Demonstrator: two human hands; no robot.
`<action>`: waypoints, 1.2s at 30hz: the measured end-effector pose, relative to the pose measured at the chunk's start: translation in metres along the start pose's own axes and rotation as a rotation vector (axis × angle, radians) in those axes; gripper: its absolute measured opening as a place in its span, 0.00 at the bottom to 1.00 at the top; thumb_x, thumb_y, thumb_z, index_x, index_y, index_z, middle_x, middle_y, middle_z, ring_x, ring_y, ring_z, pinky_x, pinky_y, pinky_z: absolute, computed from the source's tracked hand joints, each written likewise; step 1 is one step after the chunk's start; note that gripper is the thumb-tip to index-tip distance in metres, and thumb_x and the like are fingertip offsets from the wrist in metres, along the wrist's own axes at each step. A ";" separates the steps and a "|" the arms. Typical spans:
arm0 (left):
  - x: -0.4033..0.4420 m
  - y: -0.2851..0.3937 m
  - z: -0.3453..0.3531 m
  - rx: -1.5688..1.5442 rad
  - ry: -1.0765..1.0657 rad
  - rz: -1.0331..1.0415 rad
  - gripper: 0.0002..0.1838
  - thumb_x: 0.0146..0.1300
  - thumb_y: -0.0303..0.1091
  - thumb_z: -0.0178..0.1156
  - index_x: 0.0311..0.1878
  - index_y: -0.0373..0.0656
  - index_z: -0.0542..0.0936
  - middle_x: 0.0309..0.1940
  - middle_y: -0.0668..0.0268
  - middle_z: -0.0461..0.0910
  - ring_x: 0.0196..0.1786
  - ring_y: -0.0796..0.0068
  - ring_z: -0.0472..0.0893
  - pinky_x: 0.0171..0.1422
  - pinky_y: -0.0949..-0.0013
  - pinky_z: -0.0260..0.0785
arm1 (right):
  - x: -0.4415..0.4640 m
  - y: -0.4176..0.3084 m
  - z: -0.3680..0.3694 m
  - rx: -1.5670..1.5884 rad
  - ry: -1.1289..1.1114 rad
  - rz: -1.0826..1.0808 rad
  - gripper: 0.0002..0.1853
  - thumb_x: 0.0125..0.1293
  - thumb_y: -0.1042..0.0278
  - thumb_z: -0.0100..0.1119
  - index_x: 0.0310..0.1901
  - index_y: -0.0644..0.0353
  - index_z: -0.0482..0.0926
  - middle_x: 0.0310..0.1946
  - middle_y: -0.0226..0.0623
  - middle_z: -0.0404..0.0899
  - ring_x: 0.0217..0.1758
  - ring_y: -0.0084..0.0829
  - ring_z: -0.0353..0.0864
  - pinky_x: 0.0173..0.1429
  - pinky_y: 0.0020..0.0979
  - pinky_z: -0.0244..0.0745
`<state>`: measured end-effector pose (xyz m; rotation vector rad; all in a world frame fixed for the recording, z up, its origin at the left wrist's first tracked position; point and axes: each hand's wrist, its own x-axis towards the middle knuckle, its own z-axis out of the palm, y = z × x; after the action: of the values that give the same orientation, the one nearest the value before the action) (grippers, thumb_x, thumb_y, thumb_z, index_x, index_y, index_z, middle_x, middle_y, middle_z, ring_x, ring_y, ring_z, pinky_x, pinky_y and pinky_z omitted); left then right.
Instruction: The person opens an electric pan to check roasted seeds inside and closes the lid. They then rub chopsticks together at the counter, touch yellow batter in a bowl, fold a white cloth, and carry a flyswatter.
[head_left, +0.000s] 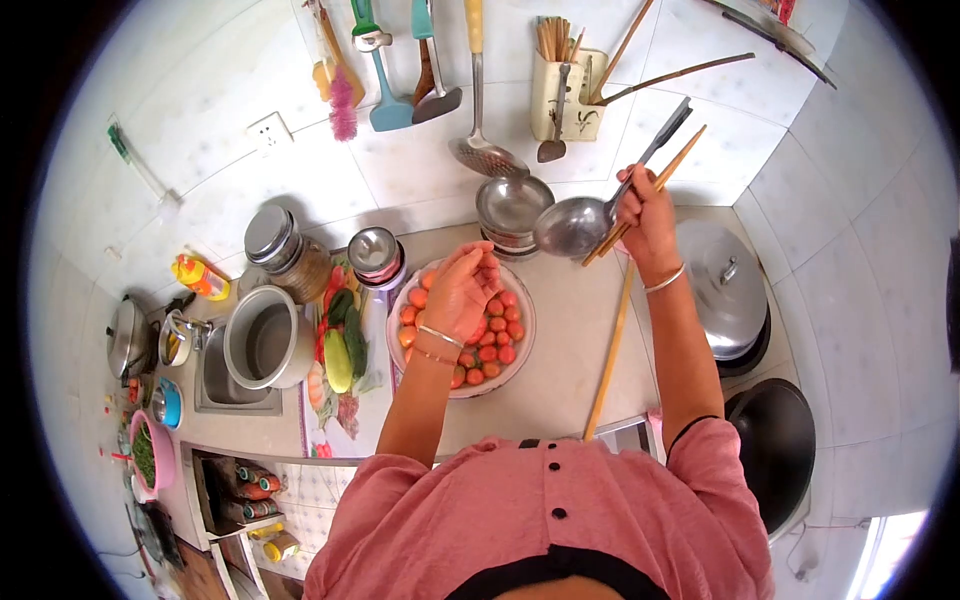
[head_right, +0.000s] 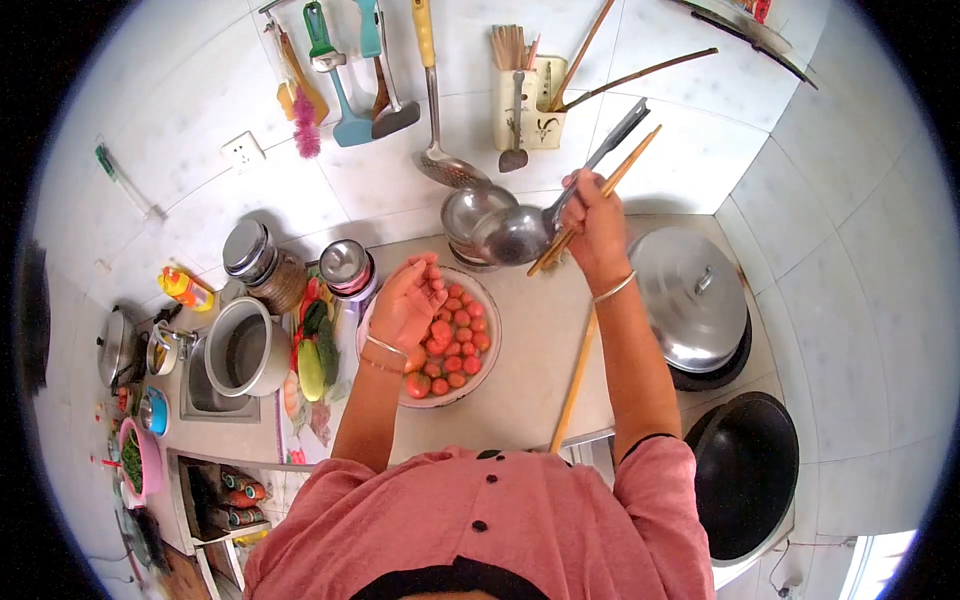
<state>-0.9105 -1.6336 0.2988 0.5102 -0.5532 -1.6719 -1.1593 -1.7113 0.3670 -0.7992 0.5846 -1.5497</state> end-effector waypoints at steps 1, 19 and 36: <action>-0.003 -0.002 -0.002 -0.021 0.012 -0.006 0.07 0.65 0.30 0.50 0.42 0.38 0.75 0.30 0.67 0.75 0.33 0.77 0.74 0.39 0.74 0.70 | -0.001 -0.007 0.005 0.041 0.044 0.013 0.09 0.69 0.64 0.48 0.35 0.61 0.68 0.18 0.25 0.63 0.16 0.15 0.53 0.19 0.17 0.52; -0.004 -0.029 0.015 0.030 -0.029 -0.092 0.07 0.64 0.28 0.50 0.42 0.40 0.75 0.31 0.67 0.76 0.34 0.77 0.75 0.40 0.75 0.70 | -0.019 -0.014 -0.007 0.219 0.095 -0.022 0.08 0.67 0.66 0.51 0.35 0.62 0.69 0.23 0.28 0.66 0.17 0.12 0.54 0.20 0.15 0.53; 0.088 0.004 0.092 0.759 -0.151 0.500 0.15 0.67 0.36 0.51 0.47 0.32 0.74 0.42 0.66 0.77 0.45 0.81 0.74 0.53 0.76 0.66 | -0.005 0.039 0.056 -0.306 -0.118 0.022 0.06 0.61 0.71 0.59 0.32 0.62 0.74 0.17 0.23 0.67 0.16 0.14 0.61 0.19 0.18 0.54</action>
<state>-0.9783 -1.7134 0.3713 0.7124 -1.3260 -0.9878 -1.0912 -1.7074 0.3724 -1.1040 0.7513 -1.4000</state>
